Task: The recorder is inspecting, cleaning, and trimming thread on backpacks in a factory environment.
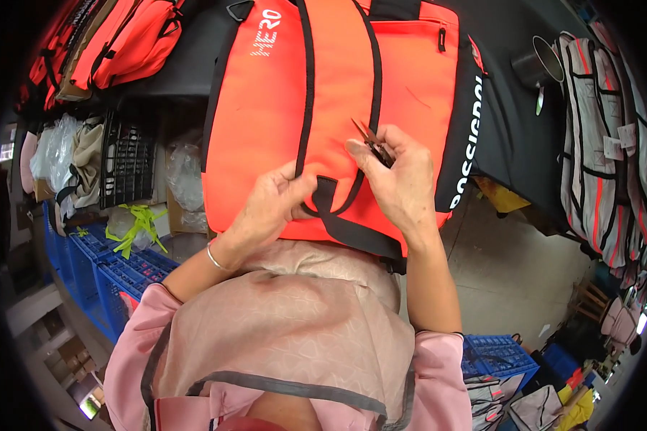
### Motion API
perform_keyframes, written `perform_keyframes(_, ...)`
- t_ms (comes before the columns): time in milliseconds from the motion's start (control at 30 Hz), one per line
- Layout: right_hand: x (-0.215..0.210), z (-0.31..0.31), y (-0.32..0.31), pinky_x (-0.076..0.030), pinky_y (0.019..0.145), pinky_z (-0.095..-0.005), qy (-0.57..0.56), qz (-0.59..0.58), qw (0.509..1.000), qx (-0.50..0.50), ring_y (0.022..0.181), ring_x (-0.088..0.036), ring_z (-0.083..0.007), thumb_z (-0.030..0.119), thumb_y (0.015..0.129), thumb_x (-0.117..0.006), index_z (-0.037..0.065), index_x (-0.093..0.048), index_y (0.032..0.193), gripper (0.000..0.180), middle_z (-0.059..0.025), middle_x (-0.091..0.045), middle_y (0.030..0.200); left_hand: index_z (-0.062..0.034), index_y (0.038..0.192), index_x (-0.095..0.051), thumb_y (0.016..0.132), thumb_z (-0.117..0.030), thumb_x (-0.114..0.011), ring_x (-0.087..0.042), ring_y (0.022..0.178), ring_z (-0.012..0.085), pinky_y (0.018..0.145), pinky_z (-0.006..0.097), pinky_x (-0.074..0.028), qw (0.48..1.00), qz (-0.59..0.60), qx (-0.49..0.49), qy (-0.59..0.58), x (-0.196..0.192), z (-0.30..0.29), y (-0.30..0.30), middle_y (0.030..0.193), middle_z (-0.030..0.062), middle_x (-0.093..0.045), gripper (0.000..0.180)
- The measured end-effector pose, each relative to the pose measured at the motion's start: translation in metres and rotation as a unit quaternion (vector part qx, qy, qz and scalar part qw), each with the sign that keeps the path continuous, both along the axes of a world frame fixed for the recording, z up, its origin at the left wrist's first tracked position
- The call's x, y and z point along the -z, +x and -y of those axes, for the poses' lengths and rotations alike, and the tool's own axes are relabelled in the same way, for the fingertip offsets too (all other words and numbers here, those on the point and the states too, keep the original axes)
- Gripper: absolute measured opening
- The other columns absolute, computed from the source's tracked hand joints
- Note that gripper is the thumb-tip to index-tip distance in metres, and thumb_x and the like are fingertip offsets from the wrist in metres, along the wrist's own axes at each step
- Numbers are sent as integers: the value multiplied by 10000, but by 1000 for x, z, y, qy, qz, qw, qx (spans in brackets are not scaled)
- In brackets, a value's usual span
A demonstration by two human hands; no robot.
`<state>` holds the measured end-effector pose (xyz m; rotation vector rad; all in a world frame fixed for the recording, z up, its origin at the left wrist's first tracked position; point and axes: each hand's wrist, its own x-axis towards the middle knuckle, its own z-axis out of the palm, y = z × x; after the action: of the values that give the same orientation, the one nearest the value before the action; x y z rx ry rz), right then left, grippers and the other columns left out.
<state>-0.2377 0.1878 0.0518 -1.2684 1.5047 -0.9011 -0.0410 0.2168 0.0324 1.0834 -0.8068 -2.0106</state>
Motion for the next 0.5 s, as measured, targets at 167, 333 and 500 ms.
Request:
perform_keyframes(167,2,2,3,-271,497,-239,-39,35,998,24,572,-348,-28,178,879,-723,15,-576,727,267,66,-434,606,37,1242,-554,855,-102,-748,-602,1023,120,907,292,-510,997,1,40,-58,1,-12,3,1135,63,-631,454)
perform_keyframes(333,0,9,5,-275,512,-240,-44,92,993,57,595,-349,-26,157,882,-711,24,-613,739,218,80,-442,636,3,966,-692,755,-7,-727,-593,1145,266,1094,464,-362,904,225,-11,-362,1,-4,-6,1126,176,-641,214)
perform_keyframes(500,27,4,4,-296,511,-260,-6,145,989,-17,599,-356,-34,185,876,-710,28,-606,724,241,80,-442,637,-26,681,-632,708,-17,-643,-560,1217,289,1192,542,-145,574,372,34,-729,11,16,8,1146,90,-660,31)
